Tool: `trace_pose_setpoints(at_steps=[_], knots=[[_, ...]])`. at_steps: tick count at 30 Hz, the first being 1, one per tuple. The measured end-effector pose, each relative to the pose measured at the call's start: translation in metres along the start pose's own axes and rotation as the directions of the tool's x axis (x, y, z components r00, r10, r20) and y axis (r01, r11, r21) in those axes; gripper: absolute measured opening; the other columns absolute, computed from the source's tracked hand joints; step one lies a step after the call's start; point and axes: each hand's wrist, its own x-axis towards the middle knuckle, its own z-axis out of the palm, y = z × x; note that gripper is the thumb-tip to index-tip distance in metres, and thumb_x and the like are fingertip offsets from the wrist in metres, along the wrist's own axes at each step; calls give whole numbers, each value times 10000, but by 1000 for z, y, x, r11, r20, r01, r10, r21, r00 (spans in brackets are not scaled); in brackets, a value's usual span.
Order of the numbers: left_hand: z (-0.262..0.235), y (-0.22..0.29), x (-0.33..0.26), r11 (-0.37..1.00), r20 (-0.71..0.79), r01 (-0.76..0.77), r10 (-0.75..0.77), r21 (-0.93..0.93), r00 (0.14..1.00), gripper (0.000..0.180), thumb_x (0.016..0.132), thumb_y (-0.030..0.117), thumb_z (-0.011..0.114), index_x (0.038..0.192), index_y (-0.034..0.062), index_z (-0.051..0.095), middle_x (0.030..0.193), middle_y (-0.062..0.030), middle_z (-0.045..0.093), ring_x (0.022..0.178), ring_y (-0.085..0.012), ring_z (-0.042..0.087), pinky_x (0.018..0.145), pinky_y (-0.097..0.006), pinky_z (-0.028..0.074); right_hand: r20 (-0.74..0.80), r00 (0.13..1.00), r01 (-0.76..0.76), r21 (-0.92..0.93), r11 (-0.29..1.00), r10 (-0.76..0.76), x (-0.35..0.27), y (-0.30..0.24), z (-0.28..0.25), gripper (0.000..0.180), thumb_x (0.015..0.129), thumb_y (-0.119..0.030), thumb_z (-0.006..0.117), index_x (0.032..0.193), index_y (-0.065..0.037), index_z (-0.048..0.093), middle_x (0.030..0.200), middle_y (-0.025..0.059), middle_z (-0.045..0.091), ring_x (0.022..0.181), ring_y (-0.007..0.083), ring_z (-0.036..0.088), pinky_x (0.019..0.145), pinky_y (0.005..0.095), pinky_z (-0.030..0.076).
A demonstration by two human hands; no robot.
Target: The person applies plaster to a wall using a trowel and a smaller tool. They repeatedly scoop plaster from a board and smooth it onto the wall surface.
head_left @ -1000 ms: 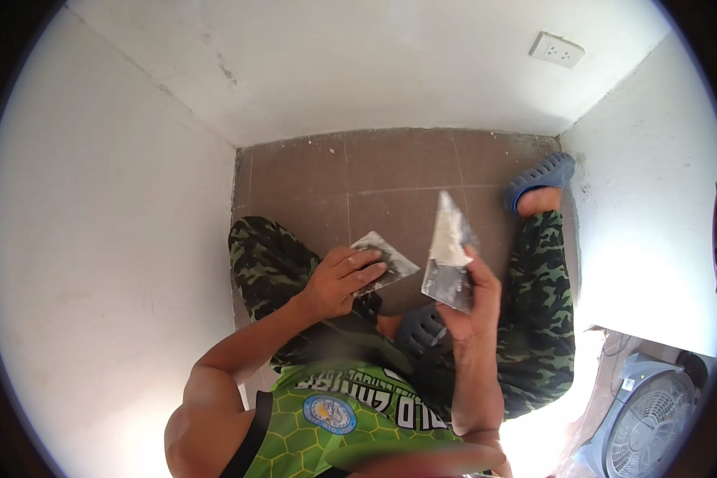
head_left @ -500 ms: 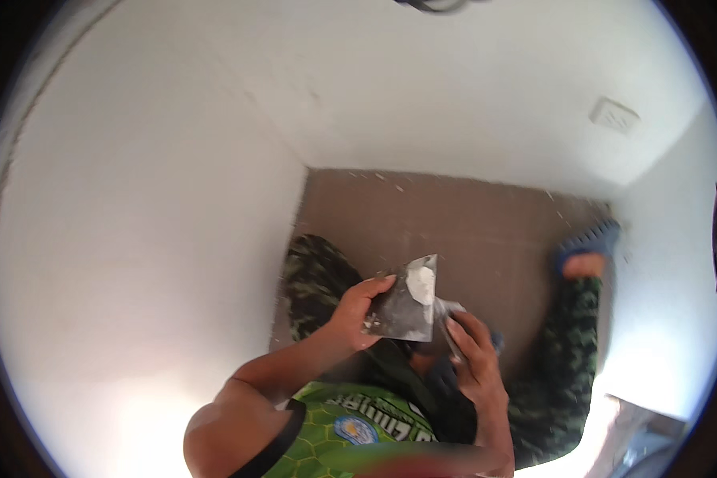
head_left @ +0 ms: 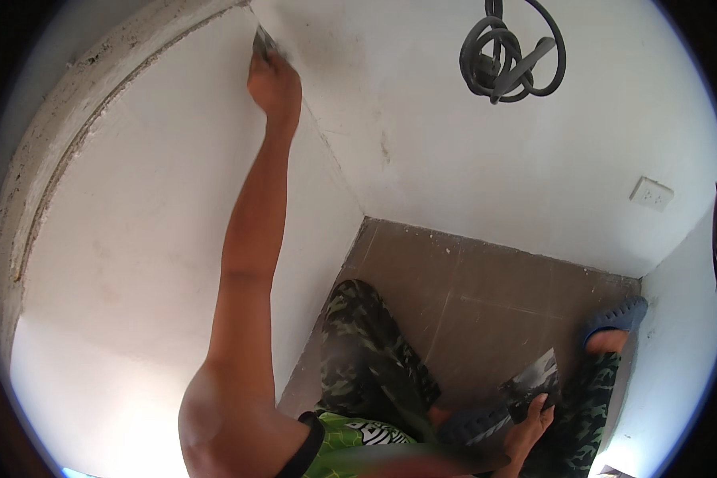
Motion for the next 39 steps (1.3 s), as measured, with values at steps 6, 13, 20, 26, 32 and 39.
trace_pose_setpoints(at_steps=[6, 13, 20, 26, 32, 39], knots=[[84, 76, -16, 923, 140, -159, 117, 351, 983, 589, 933, 211, 595, 1444, -49, 460, 1136, -181, 614, 1001, -369, 611, 661, -434, 604, -56, 997, -54, 58, 997, 57, -1, -2, 18, 468, 1038, -349, 631, 1341, -3, 549, 1220, 79, 612, 1073, 178, 597, 953, 334, 486], [27, 36, -8, 984, -11, 138, -137, 113, 990, 319, 990, 158, 529, 1219, -18, 666, 931, -209, 726, 863, -375, 716, 690, -465, 584, -33, 997, -62, 197, 979, 70, 0, -9, 12, 464, 1034, -305, 636, 1368, 2, 539, 1264, 101, 608, 1103, 212, 613, 937, 371, 519], [40, 40, 3, 984, 249, 131, -158, 122, 956, 391, 959, 174, 547, 1274, -34, 648, 1104, -222, 673, 925, -384, 708, 819, -488, 570, -72, 995, -55, 236, 970, 74, 1, -24, 15, 508, 1023, -280, 647, 1415, 12, 507, 1302, 115, 596, 1132, 247, 611, 947, 411, 528], [22, -4, 38, 969, 61, 231, -236, 83, 970, 276, 916, 173, 574, 966, -75, 684, 886, -277, 716, 810, -459, 706, 751, -536, 561, -63, 996, -43, 254, 966, 61, 4, -17, 12, 485, 1015, -251, 653, 1407, 5, 525, 1284, 115, 608, 1136, 247, 610, 943, 414, 523], [36, -25, 88, 940, 163, 250, -291, 232, 943, 306, 902, 198, 549, 996, -41, 716, 1000, -260, 721, 908, -447, 710, 810, -519, 566, -109, 988, -81, 231, 970, 108, 8, -10, 3, 461, 1010, -222, 654, 1394, 6, 538, 1252, 116, 625, 1102, 249, 621, 920, 406, 529], [41, 22, 62, 961, 189, 3, -58, 277, 980, 370, 943, 214, 553, 1260, 65, 672, 1178, -163, 682, 989, -365, 702, 822, -468, 580, -90, 990, -77, 283, 956, 106, 5, -16, 7, 433, 1014, -203, 644, 1382, 1, 545, 1246, 104, 628, 1095, 241, 622, 924, 405, 525]])
